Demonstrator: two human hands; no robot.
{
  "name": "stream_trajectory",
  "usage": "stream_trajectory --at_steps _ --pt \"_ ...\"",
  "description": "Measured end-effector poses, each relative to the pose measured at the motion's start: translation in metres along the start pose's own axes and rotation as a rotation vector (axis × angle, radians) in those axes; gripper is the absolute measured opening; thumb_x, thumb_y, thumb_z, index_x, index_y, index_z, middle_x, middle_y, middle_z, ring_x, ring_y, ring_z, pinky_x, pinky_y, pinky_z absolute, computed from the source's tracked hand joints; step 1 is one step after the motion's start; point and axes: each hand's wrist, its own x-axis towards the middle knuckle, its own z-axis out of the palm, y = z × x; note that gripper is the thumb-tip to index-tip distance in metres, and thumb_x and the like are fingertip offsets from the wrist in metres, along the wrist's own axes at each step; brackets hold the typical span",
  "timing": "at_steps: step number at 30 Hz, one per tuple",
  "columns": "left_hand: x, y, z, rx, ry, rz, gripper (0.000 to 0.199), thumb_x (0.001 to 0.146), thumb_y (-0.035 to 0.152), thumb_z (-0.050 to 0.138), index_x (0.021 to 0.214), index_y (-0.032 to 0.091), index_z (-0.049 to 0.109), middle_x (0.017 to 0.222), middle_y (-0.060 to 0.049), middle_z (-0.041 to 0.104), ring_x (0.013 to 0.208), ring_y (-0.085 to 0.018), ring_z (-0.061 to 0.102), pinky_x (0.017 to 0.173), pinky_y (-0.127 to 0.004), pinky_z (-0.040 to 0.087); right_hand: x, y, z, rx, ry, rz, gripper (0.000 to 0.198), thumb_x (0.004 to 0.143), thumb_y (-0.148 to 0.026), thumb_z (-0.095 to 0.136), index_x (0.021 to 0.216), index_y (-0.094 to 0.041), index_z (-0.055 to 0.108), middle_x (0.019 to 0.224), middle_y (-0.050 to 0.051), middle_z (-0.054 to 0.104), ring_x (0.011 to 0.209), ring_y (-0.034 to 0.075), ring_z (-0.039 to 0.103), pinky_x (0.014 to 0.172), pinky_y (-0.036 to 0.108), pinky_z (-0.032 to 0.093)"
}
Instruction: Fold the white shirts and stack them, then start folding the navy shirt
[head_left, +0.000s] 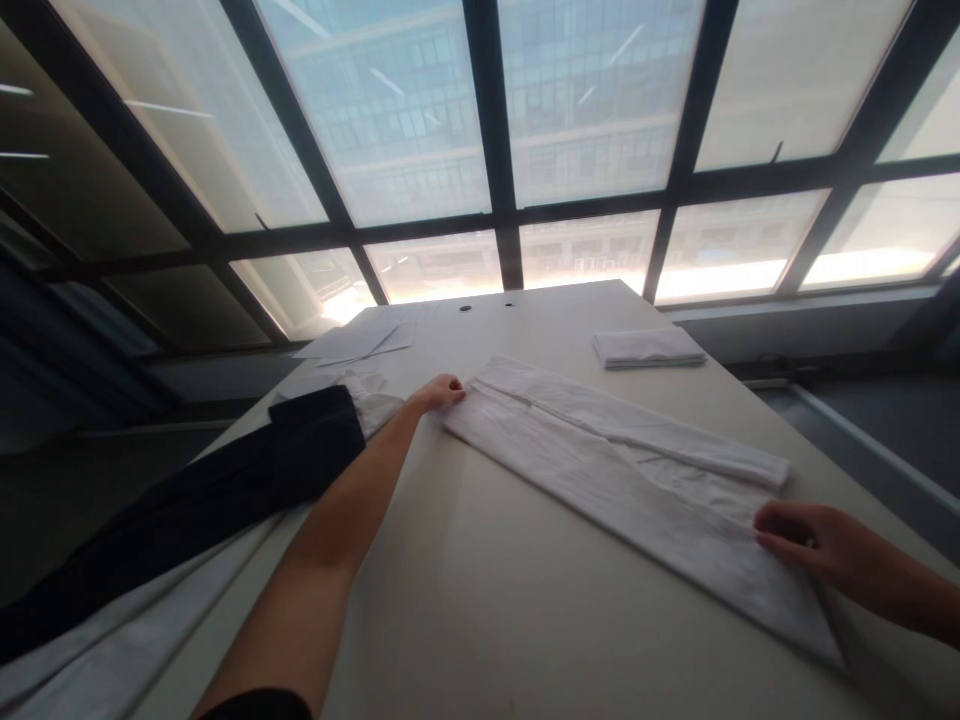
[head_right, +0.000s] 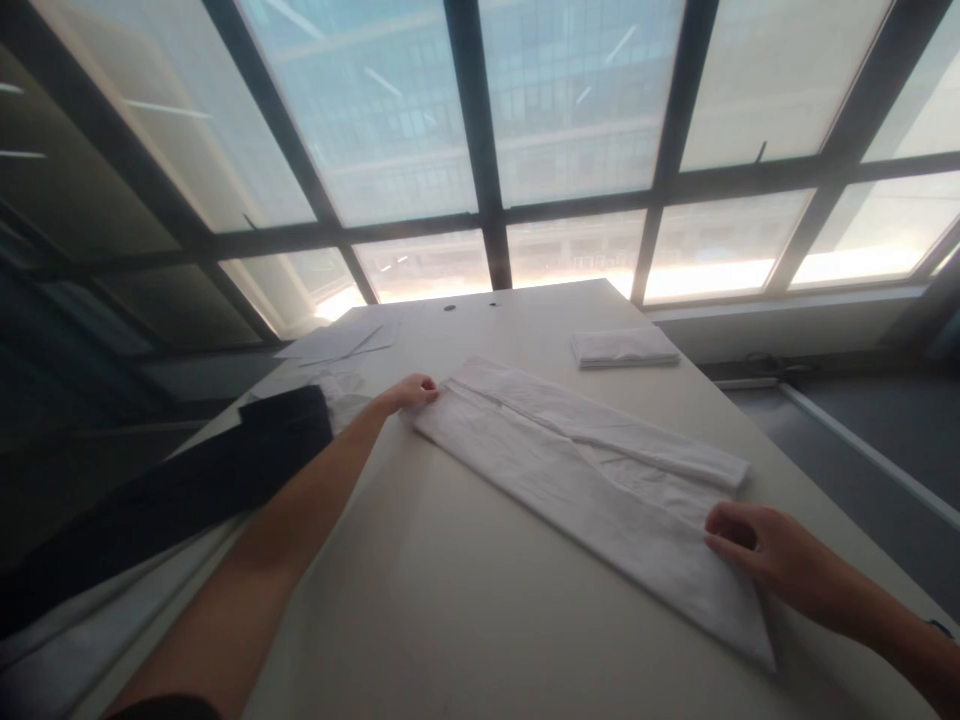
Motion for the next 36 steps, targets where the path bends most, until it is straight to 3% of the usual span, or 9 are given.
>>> stream_trajectory --at_steps 3,8,14,27,32,36 --pt "-0.004 -0.002 -0.001 -0.055 0.04 0.028 0.021 0.068 0.04 0.071 0.069 0.019 0.066 0.074 -0.004 0.07 0.074 -0.02 0.063 0.066 -0.027 0.048 -0.001 -0.003 -0.003 0.071 -0.181 -0.007 0.042 0.084 -0.061 0.06 0.086 -0.022 0.076 0.09 0.007 0.077 0.084 0.026 0.07 0.075 0.03 0.05" --pt "-0.008 -0.004 -0.001 -0.146 0.082 0.049 0.028 0.068 0.046 0.071 0.072 0.019 0.062 0.073 -0.002 0.068 0.075 -0.02 0.062 0.068 -0.027 0.048 -0.001 -0.008 -0.009 0.091 -0.193 -0.015 0.042 0.086 -0.059 0.059 0.084 -0.019 0.074 0.087 0.008 0.075 0.082 0.027 0.068 0.074 0.031 0.049" --pt "-0.011 -0.004 0.003 -0.197 0.147 0.026 0.029 0.069 0.046 0.071 0.073 0.02 0.058 0.075 -0.003 0.068 0.078 -0.02 0.064 0.071 -0.027 0.05 -0.001 -0.017 -0.014 0.087 -0.085 -0.033 0.04 0.083 -0.059 0.062 0.078 -0.021 0.072 0.076 0.005 0.072 0.072 0.025 0.066 0.065 0.031 0.05" --pt "-0.001 -0.014 0.003 -0.135 0.188 -0.014 0.024 0.073 0.041 0.068 0.073 0.02 0.056 0.08 -0.004 0.069 0.082 -0.021 0.065 0.078 -0.03 0.05 0.013 -0.003 0.007 0.12 0.033 -0.022 0.037 0.086 -0.055 0.062 0.085 -0.021 0.077 0.087 0.006 0.078 0.081 0.027 0.071 0.074 0.032 0.052" --pt "0.005 -0.013 0.0 -0.105 0.166 0.003 0.023 0.069 0.041 0.068 0.071 0.021 0.056 0.077 -0.004 0.069 0.082 -0.022 0.066 0.078 -0.03 0.051 0.025 -0.01 0.004 0.108 0.24 -0.093 0.038 0.091 -0.049 0.055 0.096 -0.02 0.078 0.099 0.009 0.077 0.088 0.026 0.07 0.08 0.034 0.053" --pt "0.006 -0.015 0.0 -0.082 0.177 0.01 0.023 0.068 0.042 0.067 0.072 0.022 0.057 0.078 -0.005 0.07 0.083 -0.024 0.067 0.078 -0.032 0.052 0.041 -0.008 0.006 0.143 0.134 -0.223 0.036 0.089 -0.049 0.059 0.091 -0.021 0.081 0.101 0.009 0.074 0.092 0.025 0.068 0.087 0.035 0.052"
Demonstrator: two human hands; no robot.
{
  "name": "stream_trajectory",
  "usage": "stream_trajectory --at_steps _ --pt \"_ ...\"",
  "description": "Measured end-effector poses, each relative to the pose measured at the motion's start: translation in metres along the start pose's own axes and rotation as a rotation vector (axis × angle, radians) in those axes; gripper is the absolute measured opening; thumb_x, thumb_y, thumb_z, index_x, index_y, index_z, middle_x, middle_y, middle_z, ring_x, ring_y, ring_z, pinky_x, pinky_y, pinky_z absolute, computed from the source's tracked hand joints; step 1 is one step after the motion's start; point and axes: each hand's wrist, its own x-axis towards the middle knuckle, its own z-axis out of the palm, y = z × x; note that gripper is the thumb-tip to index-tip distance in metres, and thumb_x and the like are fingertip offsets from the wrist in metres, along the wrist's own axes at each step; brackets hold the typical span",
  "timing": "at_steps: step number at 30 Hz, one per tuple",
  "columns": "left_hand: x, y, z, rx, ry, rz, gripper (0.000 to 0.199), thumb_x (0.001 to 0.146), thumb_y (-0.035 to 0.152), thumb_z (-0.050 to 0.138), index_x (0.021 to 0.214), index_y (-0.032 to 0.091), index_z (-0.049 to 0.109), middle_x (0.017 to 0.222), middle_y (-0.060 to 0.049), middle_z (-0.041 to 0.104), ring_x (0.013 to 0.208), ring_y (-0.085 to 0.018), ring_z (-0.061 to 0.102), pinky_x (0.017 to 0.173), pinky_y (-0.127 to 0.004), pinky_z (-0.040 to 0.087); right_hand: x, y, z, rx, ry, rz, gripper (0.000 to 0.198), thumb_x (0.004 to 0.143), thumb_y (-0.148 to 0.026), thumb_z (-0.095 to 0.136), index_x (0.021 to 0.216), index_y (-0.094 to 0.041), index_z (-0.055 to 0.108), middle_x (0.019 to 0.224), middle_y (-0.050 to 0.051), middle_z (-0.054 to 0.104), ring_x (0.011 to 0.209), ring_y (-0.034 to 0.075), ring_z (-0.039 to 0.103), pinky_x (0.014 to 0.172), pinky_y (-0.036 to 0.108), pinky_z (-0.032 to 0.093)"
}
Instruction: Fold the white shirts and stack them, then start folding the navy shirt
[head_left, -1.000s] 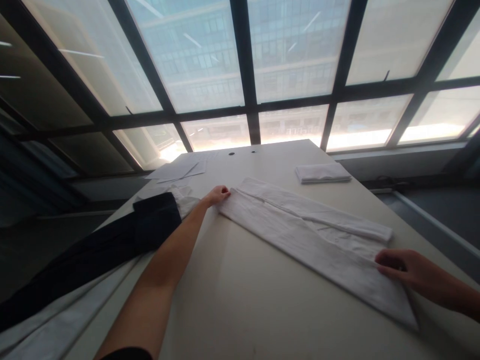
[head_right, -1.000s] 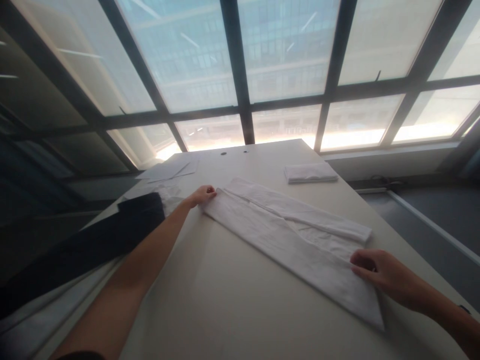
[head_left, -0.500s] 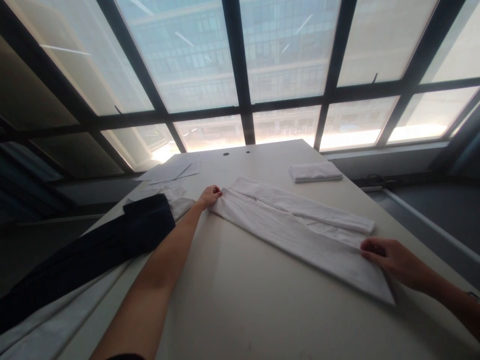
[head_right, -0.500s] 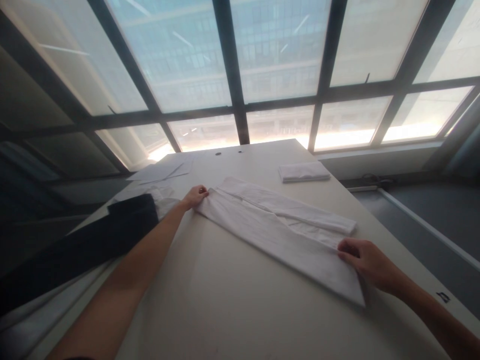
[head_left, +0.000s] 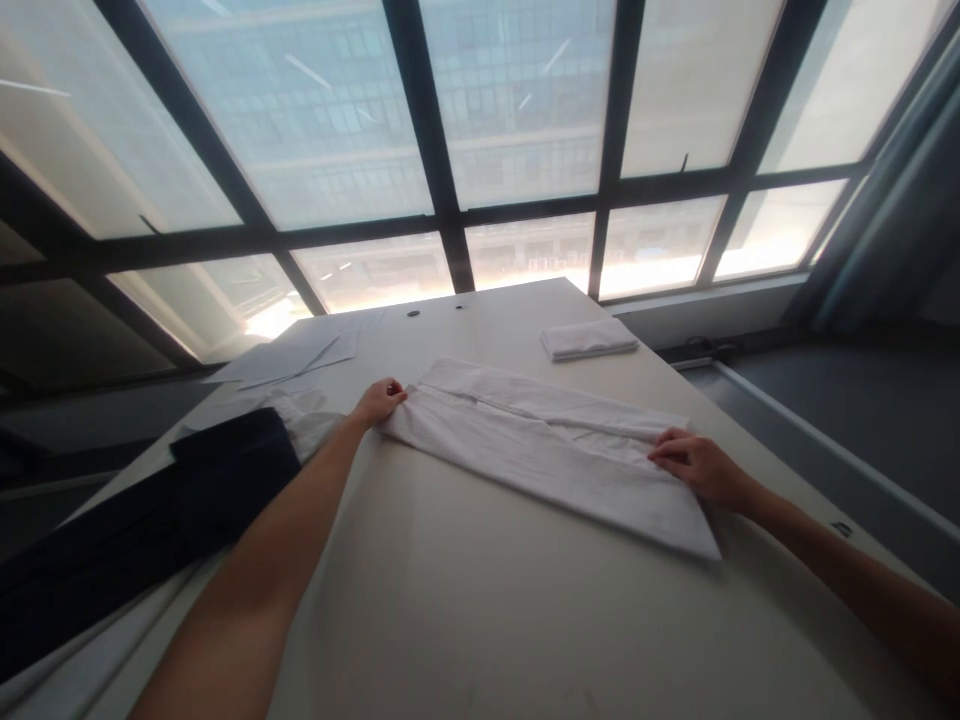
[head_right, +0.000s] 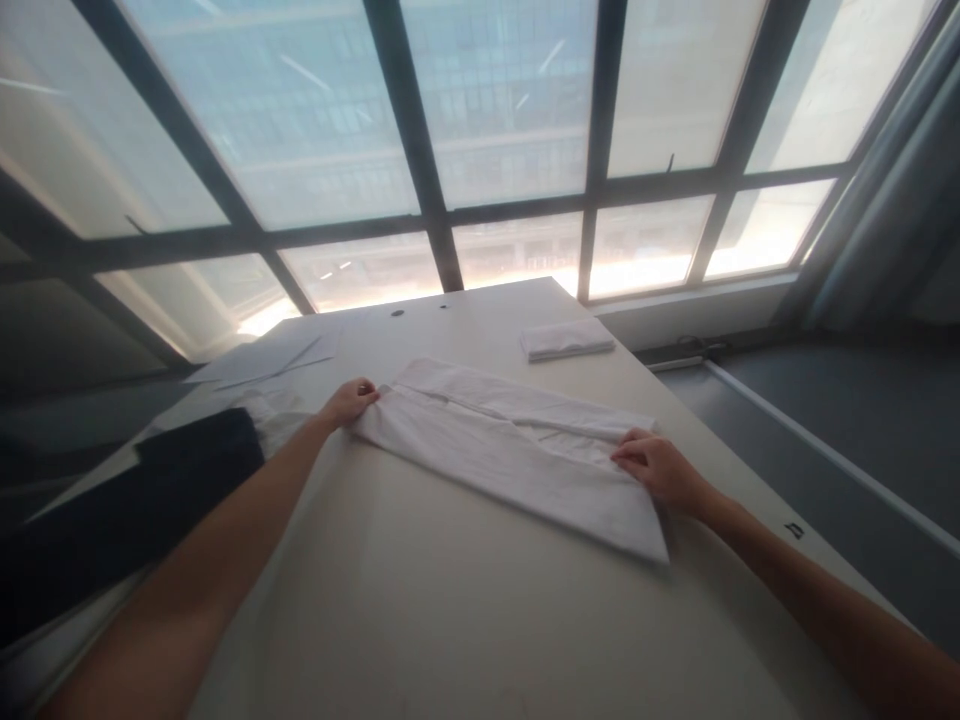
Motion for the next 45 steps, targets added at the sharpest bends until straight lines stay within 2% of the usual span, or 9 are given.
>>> stream_trajectory --at_steps 12,19,24,27,31,34,36,41,45 --pt "0.003 -0.014 0.002 0.074 0.086 0.021 0.021 0.071 0.042 0.067 0.076 0.023 0.059 0.086 -0.005 0.074 0.088 -0.025 0.07 0.083 -0.032 0.054 0.003 0.006 0.001 0.096 -0.074 0.041 0.046 0.085 -0.063 0.063 0.086 -0.022 0.083 0.098 0.007 0.069 0.089 0.023 0.066 0.085 0.034 0.054" --pt "-0.003 -0.018 0.016 0.216 0.111 0.088 0.015 0.078 0.034 0.06 0.087 0.023 0.062 0.092 -0.006 0.073 0.093 -0.027 0.068 0.09 -0.034 0.051 0.002 -0.004 0.0 -0.106 -0.036 0.023 0.034 0.093 -0.044 0.055 0.089 -0.02 0.08 0.099 0.008 0.071 0.086 0.023 0.068 0.086 0.036 0.053" --pt "-0.007 -0.024 0.026 0.229 0.18 0.215 0.037 0.082 0.03 0.052 0.115 0.017 0.064 0.106 -0.012 0.07 0.109 -0.028 0.062 0.101 -0.037 0.046 -0.013 -0.037 0.037 -0.311 0.165 -0.094 0.044 0.102 -0.031 0.037 0.13 -0.019 0.068 0.133 0.013 0.065 0.127 0.028 0.057 0.109 0.044 0.045" --pt "-0.008 -0.026 0.026 0.257 0.156 0.213 0.04 0.085 0.03 0.05 0.122 0.018 0.063 0.111 -0.012 0.069 0.112 -0.028 0.06 0.106 -0.039 0.044 -0.026 -0.05 0.064 -0.436 0.055 -0.226 0.054 0.103 -0.037 0.039 0.154 -0.019 0.045 0.158 0.013 0.044 0.148 0.029 0.036 0.12 0.049 0.033" --pt "-0.005 -0.019 0.013 0.324 0.098 0.162 0.038 0.089 0.03 0.054 0.124 0.021 0.065 0.121 -0.013 0.067 0.117 -0.032 0.059 0.106 -0.046 0.043 -0.034 -0.054 0.078 -0.574 -0.055 -0.27 0.061 0.105 -0.044 0.038 0.16 -0.018 0.033 0.166 0.014 0.029 0.154 0.03 0.023 0.124 0.053 0.023" --pt "-0.014 0.017 0.012 0.38 0.15 0.101 0.043 0.089 0.029 0.058 0.131 0.021 0.063 0.137 -0.017 0.059 0.124 -0.04 0.055 0.103 -0.055 0.044 -0.033 -0.053 0.077 -0.612 -0.079 -0.267 0.058 0.106 -0.045 0.037 0.159 -0.02 0.036 0.166 0.014 0.027 0.154 0.03 0.022 0.123 0.053 0.024" --pt "-0.038 0.062 0.027 0.363 0.221 0.21 0.046 0.095 0.026 0.049 0.141 0.019 0.056 0.146 -0.017 0.055 0.133 -0.037 0.049 0.11 -0.054 0.039 -0.032 -0.053 0.076 -0.62 -0.077 -0.273 0.057 0.106 -0.044 0.038 0.159 -0.023 0.036 0.166 0.013 0.027 0.154 0.03 0.022 0.123 0.054 0.025" --pt "-0.149 0.188 0.118 0.229 -0.151 0.825 0.052 0.107 0.038 0.03 0.156 0.024 0.039 0.159 -0.01 0.044 0.15 -0.024 0.033 0.125 -0.044 0.017 -0.034 -0.048 0.08 -0.613 -0.039 -0.29 0.056 0.106 -0.043 0.04 0.159 -0.027 0.035 0.167 0.011 0.025 0.154 0.03 0.022 0.122 0.055 0.024" --pt "-0.197 0.226 0.164 0.168 -0.305 0.939 0.063 0.106 0.055 0.027 0.162 0.025 0.028 0.166 -0.01 0.029 0.156 -0.026 0.018 0.126 -0.05 0.009 -0.034 -0.043 0.083 -0.621 -0.03 -0.305 0.057 0.106 -0.042 0.04 0.16 -0.028 0.033 0.166 0.012 0.027 0.153 0.03 0.024 0.122 0.055 0.025"
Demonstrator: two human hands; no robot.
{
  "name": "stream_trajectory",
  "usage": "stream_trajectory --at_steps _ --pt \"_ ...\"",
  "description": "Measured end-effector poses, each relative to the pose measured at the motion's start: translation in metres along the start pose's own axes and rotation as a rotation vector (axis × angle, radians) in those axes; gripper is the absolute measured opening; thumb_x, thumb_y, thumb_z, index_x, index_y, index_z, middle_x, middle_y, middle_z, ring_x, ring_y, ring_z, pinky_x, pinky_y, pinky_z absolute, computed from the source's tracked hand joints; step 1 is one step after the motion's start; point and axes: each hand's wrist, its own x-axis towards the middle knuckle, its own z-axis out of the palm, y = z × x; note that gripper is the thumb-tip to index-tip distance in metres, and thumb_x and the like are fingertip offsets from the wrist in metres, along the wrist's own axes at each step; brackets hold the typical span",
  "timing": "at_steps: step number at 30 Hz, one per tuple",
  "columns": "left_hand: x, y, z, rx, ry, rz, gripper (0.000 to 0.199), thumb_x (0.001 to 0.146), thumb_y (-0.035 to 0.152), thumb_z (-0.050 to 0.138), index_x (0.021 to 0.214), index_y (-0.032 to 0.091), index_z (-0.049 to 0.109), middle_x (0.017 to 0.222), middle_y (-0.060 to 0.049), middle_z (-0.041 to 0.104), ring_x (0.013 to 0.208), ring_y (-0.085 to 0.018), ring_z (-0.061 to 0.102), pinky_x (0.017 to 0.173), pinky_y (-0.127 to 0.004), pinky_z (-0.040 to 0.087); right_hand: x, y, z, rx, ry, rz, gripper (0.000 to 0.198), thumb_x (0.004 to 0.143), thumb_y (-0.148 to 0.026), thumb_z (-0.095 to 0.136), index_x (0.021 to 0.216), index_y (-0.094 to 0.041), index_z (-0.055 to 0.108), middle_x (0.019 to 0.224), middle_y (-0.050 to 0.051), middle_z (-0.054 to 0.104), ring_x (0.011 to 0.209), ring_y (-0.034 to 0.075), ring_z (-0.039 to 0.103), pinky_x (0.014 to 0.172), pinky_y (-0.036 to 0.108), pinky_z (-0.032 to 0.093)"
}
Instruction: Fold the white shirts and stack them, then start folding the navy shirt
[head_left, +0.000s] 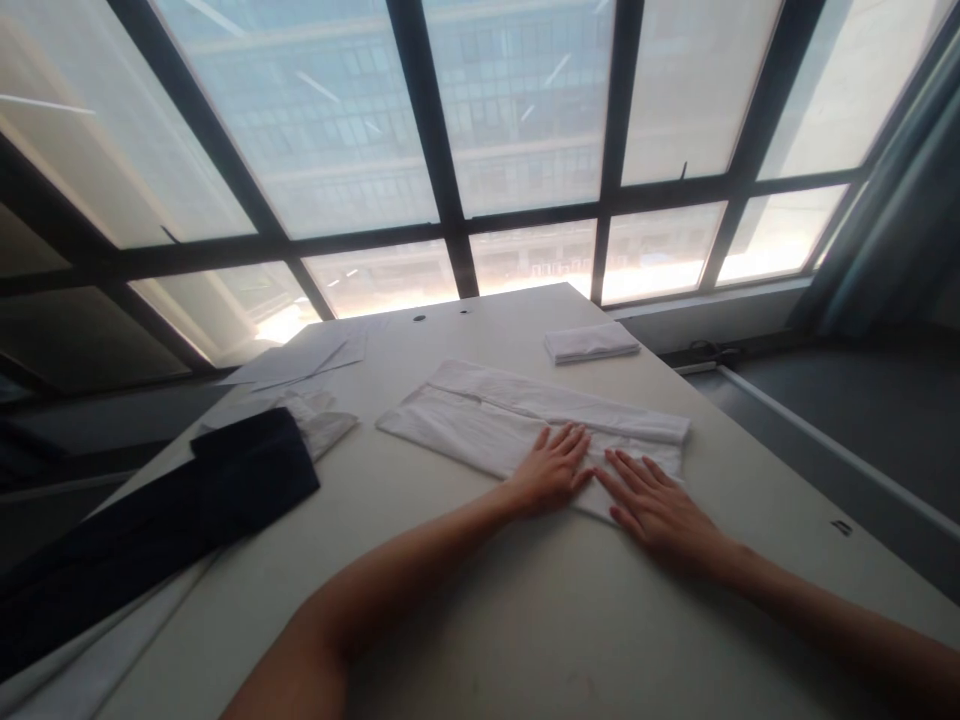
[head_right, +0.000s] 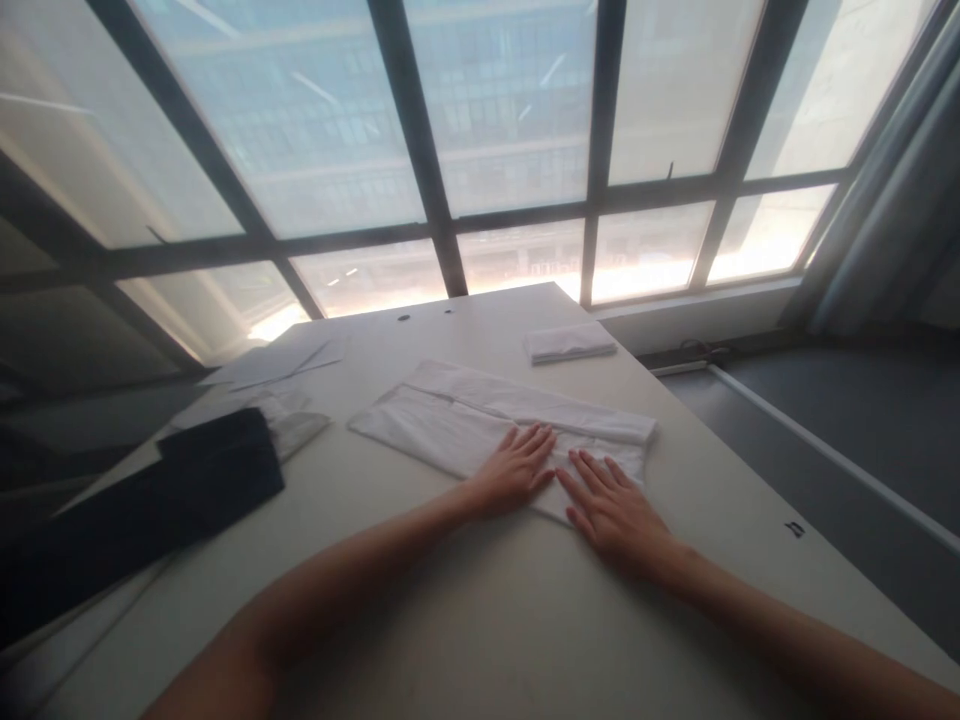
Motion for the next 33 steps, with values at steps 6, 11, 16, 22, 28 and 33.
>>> stream_trajectory --at_steps 6,11,16,22,28,33 --pt "-0.029 -0.057 -0.024 0.11 -0.124 -0.277 0.073 0.105 0.061 0.022 0.164 0.019 0.017 0.17 -0.011 0.011 0.157 -0.029 0.006 0.125 -0.057 0.01 0.0 0.003 0.002 -0.015 0.002 -0.011 0.056 0.106 -0.045 0.037 0.159 -0.025 0.037 0.166 0.011 0.028 0.154 0.028 0.023 0.122 0.054 0.024" --pt "-0.066 -0.127 -0.055 0.237 -0.128 -0.634 0.071 0.106 0.055 0.022 0.163 0.013 0.02 0.169 -0.012 0.015 0.157 -0.031 0.011 0.124 -0.057 0.011 0.0 0.002 0.002 -0.004 -0.018 0.0 0.056 0.106 -0.046 0.036 0.157 -0.025 0.04 0.166 0.01 0.027 0.154 0.028 0.024 0.123 0.053 0.023" --pt "-0.095 -0.187 -0.075 0.259 -0.091 -0.884 0.063 0.107 0.048 0.021 0.161 0.016 0.029 0.168 -0.014 0.021 0.155 -0.033 0.017 0.122 -0.058 0.019 -0.001 0.003 0.003 -0.005 -0.026 0.006 0.057 0.105 -0.047 0.036 0.157 -0.024 0.04 0.166 0.01 0.027 0.154 0.028 0.023 0.123 0.054 0.023" --pt "-0.107 -0.218 -0.085 0.248 -0.095 -0.892 0.058 0.108 0.043 0.022 0.159 0.018 0.031 0.168 -0.014 0.023 0.155 -0.029 0.02 0.122 -0.054 0.021 -0.002 -0.007 0.003 0.036 -0.042 0.045 0.056 0.105 -0.044 0.039 0.157 -0.025 0.04 0.166 0.009 0.026 0.154 0.028 0.023 0.123 0.055 0.023" --pt "-0.089 -0.206 -0.099 0.277 -0.017 -0.92 0.054 0.108 0.036 0.025 0.156 0.016 0.036 0.164 -0.015 0.033 0.152 -0.027 0.026 0.122 -0.052 0.022 -0.022 -0.075 -0.001 0.25 -0.1 0.124 0.062 0.103 -0.048 0.044 0.159 -0.023 0.037 0.167 0.01 0.022 0.154 0.032 0.017 0.125 0.058 0.018" --pt "-0.074 -0.147 -0.076 0.292 0.076 -1.008 0.059 0.106 0.041 0.026 0.159 0.015 0.033 0.165 -0.018 0.027 0.151 -0.04 0.024 0.118 -0.064 0.023 -0.023 -0.097 -0.028 0.586 -0.208 0.11 0.055 0.104 -0.054 0.04 0.153 -0.029 0.048 0.164 0.007 0.03 0.152 0.031 0.027 0.121 0.054 0.031"
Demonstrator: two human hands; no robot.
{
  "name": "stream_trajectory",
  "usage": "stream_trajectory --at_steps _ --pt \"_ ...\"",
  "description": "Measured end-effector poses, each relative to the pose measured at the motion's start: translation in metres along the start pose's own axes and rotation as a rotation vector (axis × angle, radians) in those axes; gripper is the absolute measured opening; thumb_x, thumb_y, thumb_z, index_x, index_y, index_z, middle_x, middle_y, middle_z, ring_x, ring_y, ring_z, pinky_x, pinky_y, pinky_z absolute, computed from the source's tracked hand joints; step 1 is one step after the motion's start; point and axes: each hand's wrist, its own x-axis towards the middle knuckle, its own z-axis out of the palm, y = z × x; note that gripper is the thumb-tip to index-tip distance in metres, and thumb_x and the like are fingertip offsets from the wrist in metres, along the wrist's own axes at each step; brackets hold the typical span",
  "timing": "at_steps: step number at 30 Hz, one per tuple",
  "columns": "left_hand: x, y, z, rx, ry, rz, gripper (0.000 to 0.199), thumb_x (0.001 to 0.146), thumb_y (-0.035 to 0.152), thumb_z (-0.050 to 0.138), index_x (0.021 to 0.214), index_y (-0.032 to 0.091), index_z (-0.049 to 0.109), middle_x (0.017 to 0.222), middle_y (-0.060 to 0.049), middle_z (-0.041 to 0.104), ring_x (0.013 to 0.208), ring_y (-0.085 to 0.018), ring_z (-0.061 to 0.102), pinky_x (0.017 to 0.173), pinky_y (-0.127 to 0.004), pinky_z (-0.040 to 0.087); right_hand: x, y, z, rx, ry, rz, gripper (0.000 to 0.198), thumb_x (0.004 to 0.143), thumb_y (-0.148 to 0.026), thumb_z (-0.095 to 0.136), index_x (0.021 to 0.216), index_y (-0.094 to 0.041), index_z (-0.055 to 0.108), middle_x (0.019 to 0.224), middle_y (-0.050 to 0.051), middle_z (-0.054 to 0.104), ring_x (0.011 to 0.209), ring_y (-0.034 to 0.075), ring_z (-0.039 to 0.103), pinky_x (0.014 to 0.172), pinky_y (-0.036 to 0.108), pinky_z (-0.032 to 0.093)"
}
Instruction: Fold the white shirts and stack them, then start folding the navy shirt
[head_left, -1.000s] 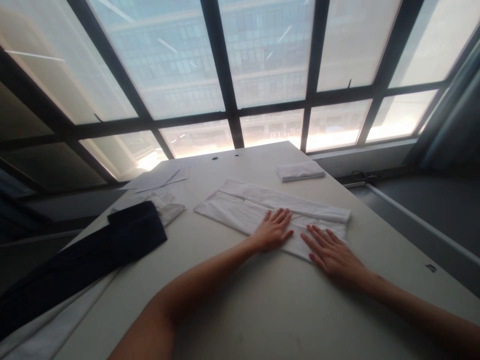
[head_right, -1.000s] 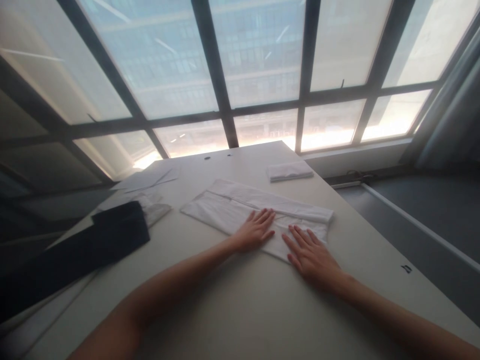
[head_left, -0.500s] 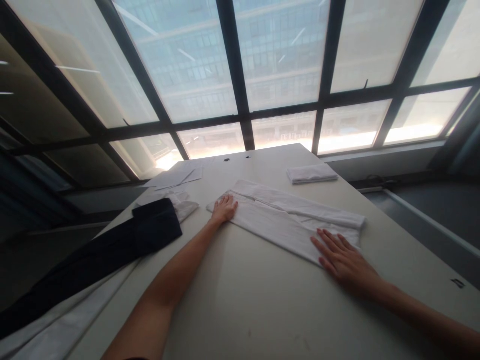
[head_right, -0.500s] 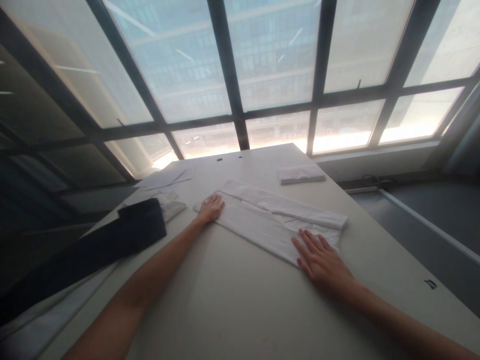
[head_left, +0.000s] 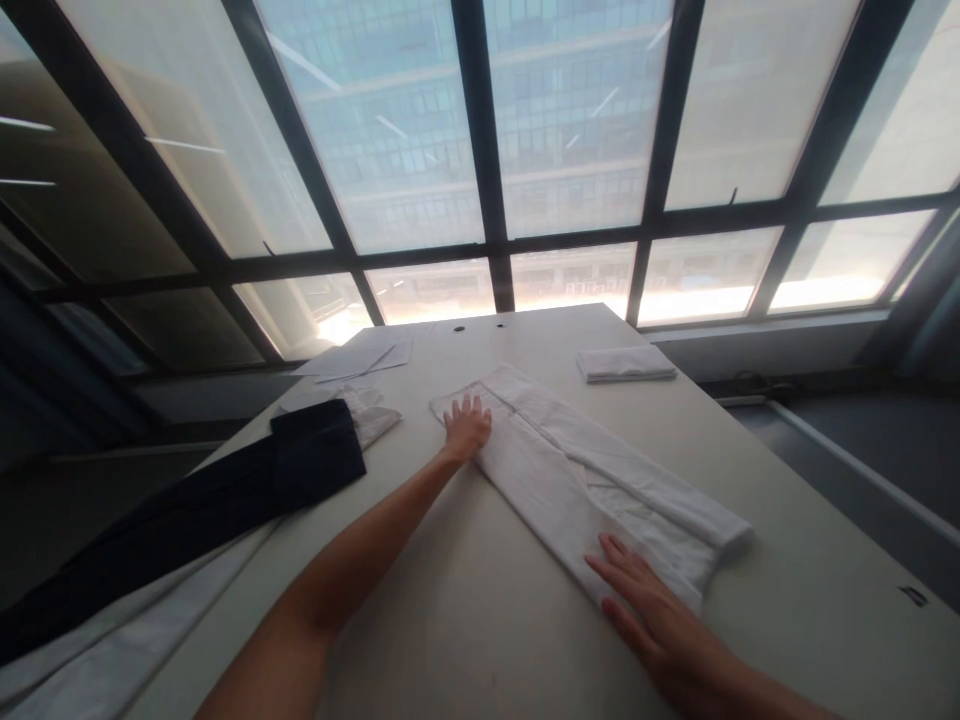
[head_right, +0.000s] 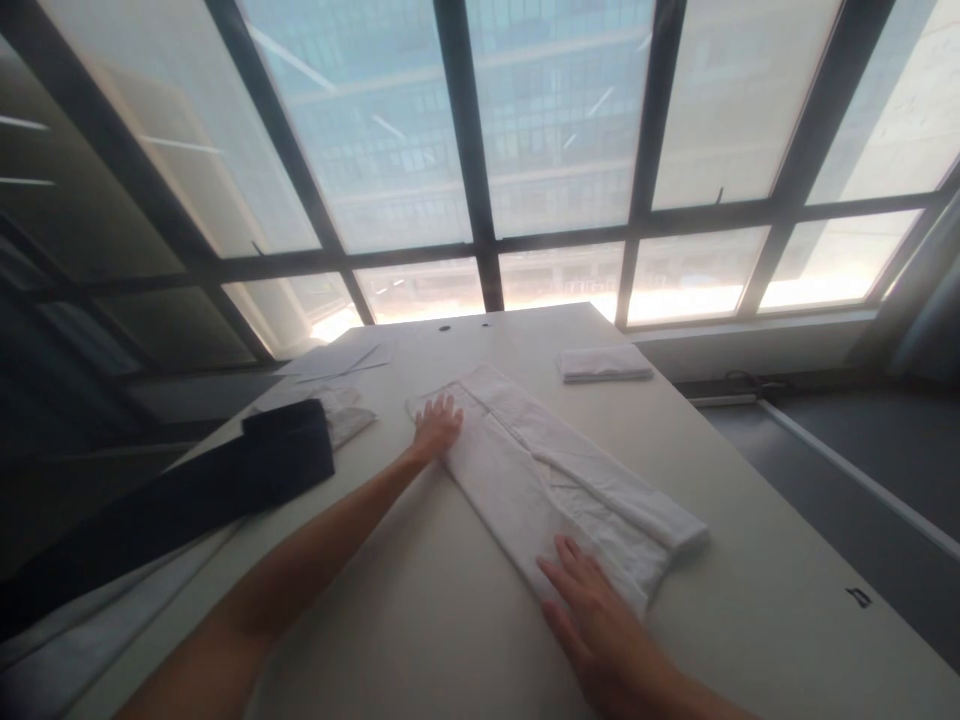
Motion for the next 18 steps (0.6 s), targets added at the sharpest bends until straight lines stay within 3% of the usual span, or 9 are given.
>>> stream_trajectory --at_steps 3,6,8,10,12,18 --pt "-0.045 0.027 0.012 -0.073 -0.169 0.102 0.071 0.102 0.062 0.029 0.162 0.025 0.026 0.17 -0.014 0.014 0.152 -0.05 0.01 0.112 -0.076 0.019 0.027 0.028 -0.044 0.078 0.081 -0.088 0.049 0.106 -0.049 0.039 0.149 -0.03 0.054 0.162 0.005 0.037 0.151 0.028 0.032 0.122 0.052 0.031" --pt "-0.075 0.04 0.016 -0.084 -0.175 0.191 0.07 0.1 0.066 0.026 0.162 0.032 0.026 0.171 -0.012 0.012 0.153 -0.05 0.003 0.11 -0.081 0.012 0.066 0.087 -0.089 -0.024 0.113 -0.186 0.048 0.105 -0.047 0.042 0.147 -0.031 0.056 0.16 0.005 0.042 0.152 0.028 0.03 0.123 0.054 0.028" --pt "-0.08 0.039 0.014 -0.078 -0.165 0.213 0.068 0.101 0.064 0.025 0.162 0.033 0.026 0.171 -0.012 0.012 0.153 -0.049 0.004 0.11 -0.081 0.011 0.084 0.124 -0.104 -0.112 0.073 -0.205 0.047 0.103 -0.047 0.045 0.145 -0.03 0.059 0.16 0.005 0.041 0.152 0.029 0.027 0.123 0.057 0.025" --pt "-0.075 0.033 0.011 -0.064 -0.161 0.248 0.066 0.102 0.063 0.025 0.162 0.033 0.027 0.17 -0.011 0.013 0.154 -0.047 0.006 0.111 -0.08 0.011 0.092 0.145 -0.104 -0.159 -0.01 -0.222 0.049 0.103 -0.046 0.043 0.149 -0.031 0.053 0.162 0.004 0.038 0.152 0.028 0.026 0.124 0.057 0.021" --pt "-0.063 0.022 0.009 -0.042 -0.162 0.3 0.064 0.103 0.061 0.025 0.161 0.034 0.028 0.17 -0.01 0.014 0.155 -0.044 0.008 0.113 -0.078 0.01 0.093 0.147 -0.094 -0.193 -0.055 -0.235 0.051 0.105 -0.046 0.04 0.154 -0.032 0.046 0.163 0.003 0.033 0.153 0.026 0.024 0.125 0.055 0.017" --pt "-0.011 -0.02 -0.002 0.011 -0.209 0.413 0.057 0.106 0.052 0.027 0.16 0.034 0.032 0.17 -0.004 0.016 0.157 -0.035 0.007 0.118 -0.07 0.013 0.1 0.084 -0.042 -0.278 -0.009 -0.193 0.054 0.105 -0.042 0.035 0.157 -0.027 0.041 0.167 0.005 0.024 0.156 0.024 0.015 0.125 0.052 0.015"
